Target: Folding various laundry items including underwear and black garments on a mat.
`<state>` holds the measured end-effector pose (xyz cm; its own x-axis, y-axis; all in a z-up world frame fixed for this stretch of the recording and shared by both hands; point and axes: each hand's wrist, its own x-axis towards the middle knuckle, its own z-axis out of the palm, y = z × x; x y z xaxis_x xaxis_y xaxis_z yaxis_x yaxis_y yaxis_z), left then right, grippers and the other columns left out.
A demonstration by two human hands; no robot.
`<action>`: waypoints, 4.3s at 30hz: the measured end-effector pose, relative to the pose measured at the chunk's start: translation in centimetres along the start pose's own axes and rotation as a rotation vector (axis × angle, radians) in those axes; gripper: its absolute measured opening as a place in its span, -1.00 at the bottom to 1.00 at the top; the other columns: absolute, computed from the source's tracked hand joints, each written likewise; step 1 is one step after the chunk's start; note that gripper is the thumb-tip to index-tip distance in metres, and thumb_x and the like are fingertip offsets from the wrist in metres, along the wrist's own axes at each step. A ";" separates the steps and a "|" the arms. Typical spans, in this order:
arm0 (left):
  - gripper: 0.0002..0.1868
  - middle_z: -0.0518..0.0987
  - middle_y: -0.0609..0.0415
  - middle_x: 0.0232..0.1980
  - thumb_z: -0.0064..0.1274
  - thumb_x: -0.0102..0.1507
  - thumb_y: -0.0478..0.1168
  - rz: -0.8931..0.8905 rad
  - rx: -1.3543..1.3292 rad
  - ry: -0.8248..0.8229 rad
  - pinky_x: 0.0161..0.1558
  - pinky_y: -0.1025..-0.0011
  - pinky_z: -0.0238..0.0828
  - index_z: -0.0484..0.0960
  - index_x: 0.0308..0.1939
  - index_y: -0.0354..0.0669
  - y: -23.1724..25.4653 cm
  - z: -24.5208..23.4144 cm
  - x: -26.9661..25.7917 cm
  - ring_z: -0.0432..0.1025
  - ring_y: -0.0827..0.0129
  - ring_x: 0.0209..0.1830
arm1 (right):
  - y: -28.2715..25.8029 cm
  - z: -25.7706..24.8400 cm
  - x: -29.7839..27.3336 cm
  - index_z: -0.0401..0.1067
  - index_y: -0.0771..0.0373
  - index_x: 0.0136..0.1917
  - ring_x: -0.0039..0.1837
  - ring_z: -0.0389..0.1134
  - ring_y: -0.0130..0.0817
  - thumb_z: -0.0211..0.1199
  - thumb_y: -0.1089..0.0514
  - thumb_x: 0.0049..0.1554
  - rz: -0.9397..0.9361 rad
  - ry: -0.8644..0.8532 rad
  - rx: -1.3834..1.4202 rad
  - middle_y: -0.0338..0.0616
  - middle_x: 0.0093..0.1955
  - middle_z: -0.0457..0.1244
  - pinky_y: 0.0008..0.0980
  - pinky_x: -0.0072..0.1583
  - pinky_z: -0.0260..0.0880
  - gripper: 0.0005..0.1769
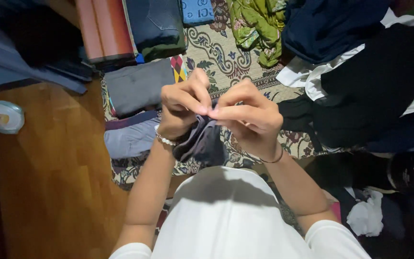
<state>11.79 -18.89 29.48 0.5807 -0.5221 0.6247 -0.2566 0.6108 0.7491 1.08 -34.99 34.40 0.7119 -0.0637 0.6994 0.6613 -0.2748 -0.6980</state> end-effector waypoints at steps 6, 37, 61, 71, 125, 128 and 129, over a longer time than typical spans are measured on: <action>-0.82 0.62 0.18 -0.25 0.19 0.17 -0.44 -0.033 -0.079 0.005 -0.04 0.37 0.09 0.71 -0.27 -0.03 -1.2 0.5 0.1 0.17 0.37 -0.20 | 1.2 -0.5 0.0 0.59 0.16 0.00 0.05 0.25 -0.29 0.48 0.30 0.05 -0.063 -0.005 -0.101 -0.22 -0.04 0.35 -0.35 0.07 0.25 -0.77; -0.46 0.44 0.14 0.10 0.26 0.18 -0.29 -0.171 0.133 0.237 0.24 0.51 0.41 0.38 0.19 -0.10 1.6 3.9 1.4 0.42 0.46 0.13 | 2.5 -3.9 2.7 0.50 0.27 0.08 0.11 0.28 -0.15 0.34 0.37 0.27 -0.026 0.003 -0.456 -0.08 0.07 0.30 -0.30 0.18 0.29 -0.88; -0.70 0.60 -0.04 -0.12 0.20 0.23 -0.39 0.018 1.316 -0.591 -0.07 0.15 0.34 0.52 0.02 -0.26 2.9 -0.9 5.6 0.52 0.09 -0.08 | 11.1 -9.9 -4.5 0.32 0.29 0.15 0.10 0.22 -0.62 0.10 0.31 0.41 0.430 0.178 0.020 -0.34 0.07 0.22 -0.58 0.19 0.25 -0.94; -0.63 0.62 0.04 -0.20 0.21 0.11 -0.46 -0.231 1.020 -0.629 -0.11 0.25 0.32 0.57 -0.02 -0.21 3.1 -1.0 5.6 0.51 0.21 -0.17 | 9.4 -11.6 -3.6 0.29 0.27 0.15 0.04 0.16 -0.62 0.07 0.37 0.39 0.525 0.001 0.145 -0.32 0.09 0.20 -0.55 0.12 0.20 -0.91; -0.72 0.59 -0.01 -0.35 0.29 0.19 -0.16 -0.875 0.941 0.411 -0.28 0.30 0.40 0.66 -0.13 -0.27 -30.5 -9.4 -17.9 0.47 0.21 -0.38 | 35.4 -3.7 -23.0 0.49 0.31 0.11 -0.05 0.34 -0.17 0.22 0.18 0.24 0.894 -0.004 -0.461 -0.03 -0.10 0.33 -0.25 0.03 0.35 -0.79; -0.71 0.62 -0.11 -0.17 0.26 0.22 -0.13 -0.825 1.085 0.419 -0.08 0.18 0.42 0.66 -0.10 -0.25 -29.8 -8.1 -17.2 0.51 0.01 -0.15 | 35.1 -3.1 -23.4 0.48 0.30 0.13 0.12 0.31 -0.02 0.19 0.18 0.27 0.789 0.033 -0.571 0.04 0.02 0.34 -0.13 0.19 0.30 -0.79; -0.69 0.59 -0.17 -0.09 0.26 0.20 -0.12 -0.800 1.194 0.427 0.01 0.12 0.40 0.65 -0.09 -0.24 -29.3 -7.6 -16.8 0.48 -0.09 -0.04 | 34.7 -2.8 -23.3 0.48 0.28 0.14 0.19 0.29 0.03 0.17 0.18 0.29 0.753 0.070 -0.615 0.06 0.07 0.34 -0.08 0.27 0.26 -0.80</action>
<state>15.39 -23.50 -4.58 0.9903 -0.1375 0.0213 -0.1108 -0.6869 0.7182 6.77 -45.76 -5.73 0.8690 -0.4788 0.1247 -0.2140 -0.5910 -0.7778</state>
